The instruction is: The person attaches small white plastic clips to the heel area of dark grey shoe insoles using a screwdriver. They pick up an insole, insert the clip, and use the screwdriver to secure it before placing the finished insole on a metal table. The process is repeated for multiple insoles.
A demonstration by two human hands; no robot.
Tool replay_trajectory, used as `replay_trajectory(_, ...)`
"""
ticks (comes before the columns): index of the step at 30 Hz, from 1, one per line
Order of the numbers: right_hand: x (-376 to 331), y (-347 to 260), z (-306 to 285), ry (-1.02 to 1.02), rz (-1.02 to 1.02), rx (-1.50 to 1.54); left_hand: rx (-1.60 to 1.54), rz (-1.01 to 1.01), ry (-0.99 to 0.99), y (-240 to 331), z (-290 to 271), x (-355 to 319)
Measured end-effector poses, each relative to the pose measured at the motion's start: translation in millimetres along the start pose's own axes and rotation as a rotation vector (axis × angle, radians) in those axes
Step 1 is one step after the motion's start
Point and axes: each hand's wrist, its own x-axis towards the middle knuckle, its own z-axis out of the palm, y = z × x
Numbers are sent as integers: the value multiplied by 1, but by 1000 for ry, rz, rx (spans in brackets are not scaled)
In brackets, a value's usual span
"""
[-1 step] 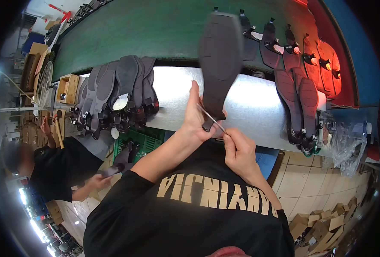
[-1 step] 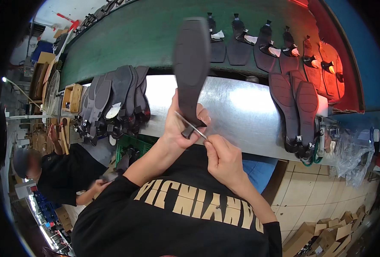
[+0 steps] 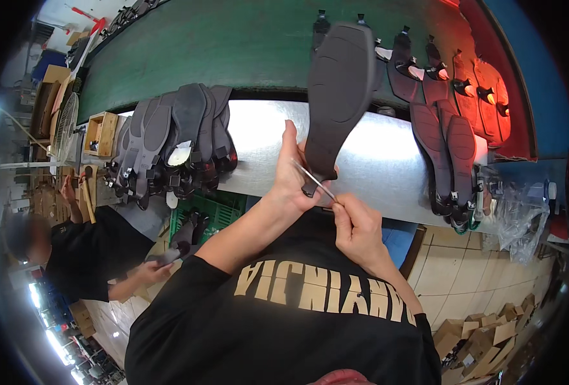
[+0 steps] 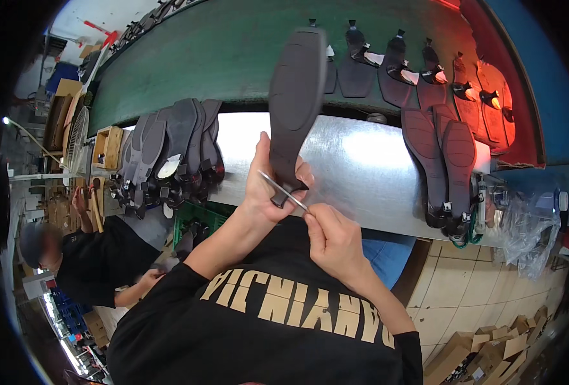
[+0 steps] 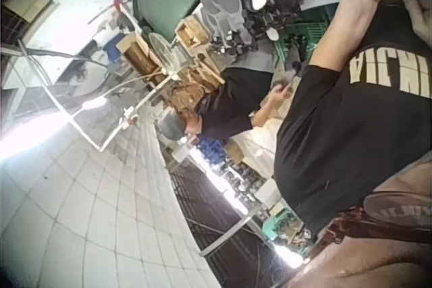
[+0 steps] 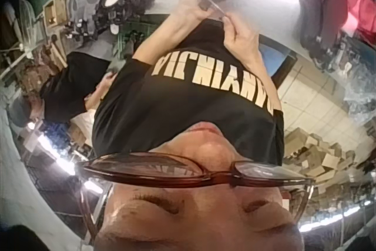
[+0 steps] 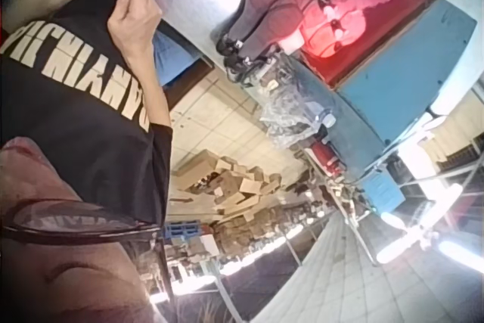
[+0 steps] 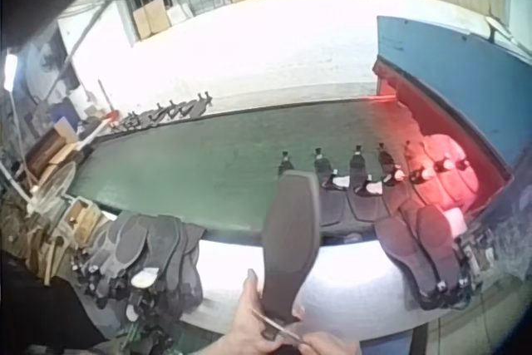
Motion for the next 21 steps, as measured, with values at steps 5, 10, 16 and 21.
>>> replay_trajectory(5, -10, -3, -2, -81, -63, -6, 139, 54, 169, 5, -4, 15)
replay_trajectory(10, -5, -3, -14, 35, -39, -44, 119, 189, 51, 15, 18, 6)
replay_trajectory(16, 5, 5, -12, 73, 20, -81, 236, 169, 11, 9, 21, -4)
replay_trajectory(21, 1, 2, 0, 108, 103, 24, 174, 134, 101, 4, 27, -9)
